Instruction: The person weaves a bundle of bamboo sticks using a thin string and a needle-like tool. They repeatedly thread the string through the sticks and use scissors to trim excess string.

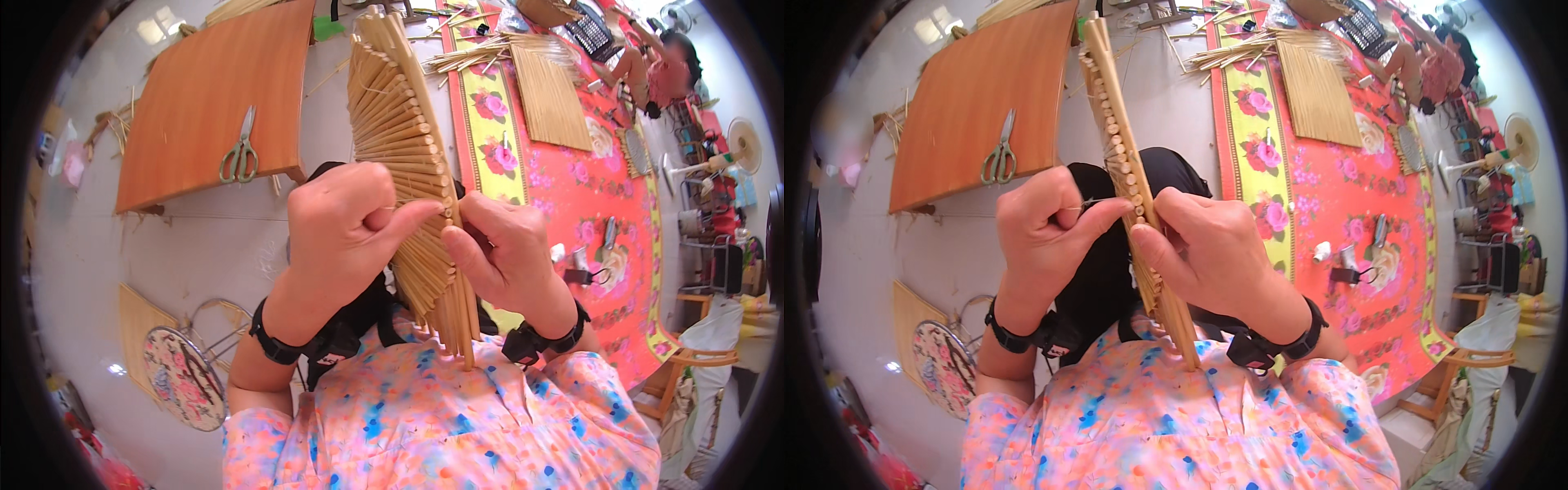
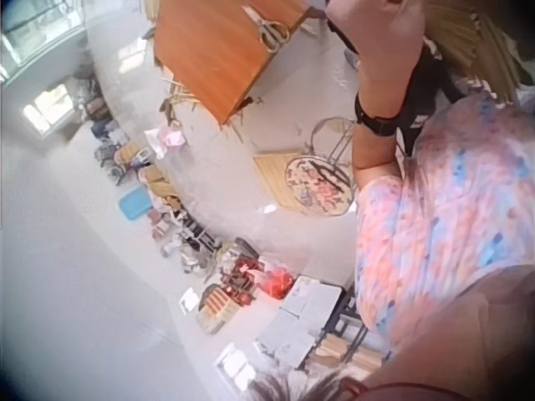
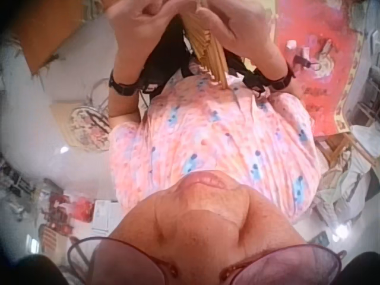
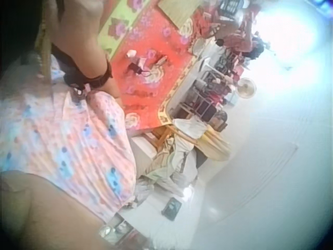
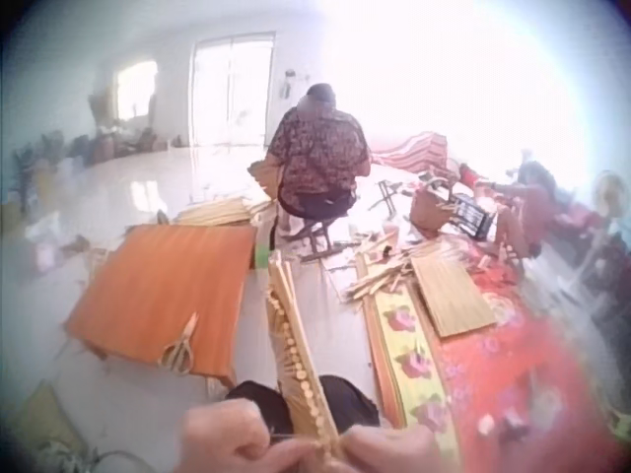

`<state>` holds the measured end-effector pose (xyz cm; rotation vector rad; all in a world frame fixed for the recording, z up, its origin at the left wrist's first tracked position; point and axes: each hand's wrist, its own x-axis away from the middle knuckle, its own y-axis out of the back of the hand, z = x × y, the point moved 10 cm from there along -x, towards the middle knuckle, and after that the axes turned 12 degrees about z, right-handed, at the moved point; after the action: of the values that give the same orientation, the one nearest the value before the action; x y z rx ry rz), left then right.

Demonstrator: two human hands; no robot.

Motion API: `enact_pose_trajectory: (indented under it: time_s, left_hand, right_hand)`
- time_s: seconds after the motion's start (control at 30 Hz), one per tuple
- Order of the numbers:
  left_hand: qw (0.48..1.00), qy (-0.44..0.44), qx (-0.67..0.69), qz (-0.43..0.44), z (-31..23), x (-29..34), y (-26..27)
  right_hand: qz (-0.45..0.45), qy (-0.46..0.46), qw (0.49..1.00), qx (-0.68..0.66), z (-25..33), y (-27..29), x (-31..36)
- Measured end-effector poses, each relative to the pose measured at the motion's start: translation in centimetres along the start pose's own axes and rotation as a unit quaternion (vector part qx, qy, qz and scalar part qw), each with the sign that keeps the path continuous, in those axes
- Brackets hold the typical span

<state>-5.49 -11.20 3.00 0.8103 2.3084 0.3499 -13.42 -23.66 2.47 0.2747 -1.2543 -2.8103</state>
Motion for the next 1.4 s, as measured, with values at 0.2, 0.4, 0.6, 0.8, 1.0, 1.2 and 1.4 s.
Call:
enact_pose_trajectory:
  time_s: [0.2,0.4,0.6,0.8,1.0,1.2,1.4]
  left_hand:
    - [0.998,0.037,0.019,-0.041,1.8,2.2,1.7]
    - [0.996,0.003,-0.028,-0.083,0.7,4.7,4.0]
    - [0.993,-0.006,-0.080,-0.091,-0.8,4.4,3.6]
    - [0.989,-0.022,-0.142,-0.040,-2.0,2.8,2.5]
    - [0.998,0.046,0.021,-0.023,0.2,1.2,3.3]
    - [0.938,0.072,0.339,0.006,3.1,0.7,2.5]
    - [0.900,0.108,0.418,0.056,3.0,0.6,0.6]
  right_hand:
    - [-0.020,0.051,0.995,-0.085,0.0,-2.7,0.6]
    - [-0.063,0.084,0.988,-0.117,1.8,-3.9,0.8]
    - [-0.062,0.077,0.983,-0.153,1.1,-3.8,1.1]
    - [-0.007,0.021,0.994,-0.109,0.3,-2.5,0.2]
    - [-0.021,-0.062,0.997,-0.030,0.6,-1.8,-0.8]
    - [-0.057,-0.089,0.993,0.059,1.9,-1.2,-1.7]
    - [-0.072,-0.118,0.980,0.141,2.2,-0.4,-1.6]
